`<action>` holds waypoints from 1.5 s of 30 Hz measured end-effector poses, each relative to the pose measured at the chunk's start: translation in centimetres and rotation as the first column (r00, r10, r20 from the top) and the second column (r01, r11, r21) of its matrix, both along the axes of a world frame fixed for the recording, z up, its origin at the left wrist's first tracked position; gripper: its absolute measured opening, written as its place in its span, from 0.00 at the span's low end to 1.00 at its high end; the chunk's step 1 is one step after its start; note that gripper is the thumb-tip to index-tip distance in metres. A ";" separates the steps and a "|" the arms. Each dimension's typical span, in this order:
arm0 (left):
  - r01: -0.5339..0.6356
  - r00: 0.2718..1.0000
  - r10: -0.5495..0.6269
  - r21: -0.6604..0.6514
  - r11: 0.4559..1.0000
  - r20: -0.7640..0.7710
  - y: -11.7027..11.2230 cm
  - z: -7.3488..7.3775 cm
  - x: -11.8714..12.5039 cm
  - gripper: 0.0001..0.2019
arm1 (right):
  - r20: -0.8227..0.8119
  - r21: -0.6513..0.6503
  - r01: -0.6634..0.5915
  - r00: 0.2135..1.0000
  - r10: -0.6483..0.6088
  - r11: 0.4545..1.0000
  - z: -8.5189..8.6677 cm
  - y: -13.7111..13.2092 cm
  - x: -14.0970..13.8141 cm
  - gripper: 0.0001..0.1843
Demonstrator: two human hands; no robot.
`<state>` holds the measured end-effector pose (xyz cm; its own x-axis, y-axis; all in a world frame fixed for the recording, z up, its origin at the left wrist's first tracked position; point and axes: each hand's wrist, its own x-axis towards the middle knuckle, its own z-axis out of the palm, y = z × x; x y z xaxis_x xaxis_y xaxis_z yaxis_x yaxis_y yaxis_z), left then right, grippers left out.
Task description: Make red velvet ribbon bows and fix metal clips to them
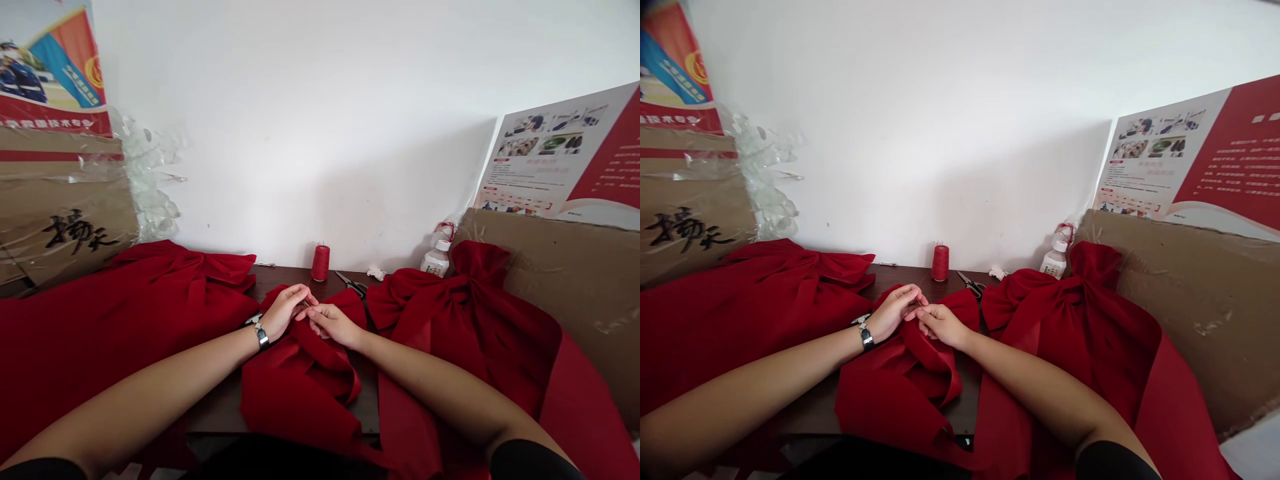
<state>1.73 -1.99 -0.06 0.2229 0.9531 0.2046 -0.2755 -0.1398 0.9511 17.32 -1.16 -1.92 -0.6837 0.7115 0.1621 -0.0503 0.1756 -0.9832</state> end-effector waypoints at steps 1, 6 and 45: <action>-0.009 0.998 0.010 -0.014 1.000 0.057 0.0 0.0 0.0 0.13 | -0.001 0.034 0.029 1.000 -0.029 0.999 0.0 0.3 0.2 0.27; -0.097 0.977 0.100 -0.025 0.995 0.188 0.5 -0.2 -0.5 0.12 | -0.089 -0.001 0.182 0.979 -0.182 0.983 -0.1 1.9 0.9 0.26; -0.310 0.729 0.599 0.621 0.720 -0.332 -0.4 0.6 -0.4 0.11 | -0.183 0.556 0.483 0.865 -0.467 0.677 -0.2 1.4 1.8 0.11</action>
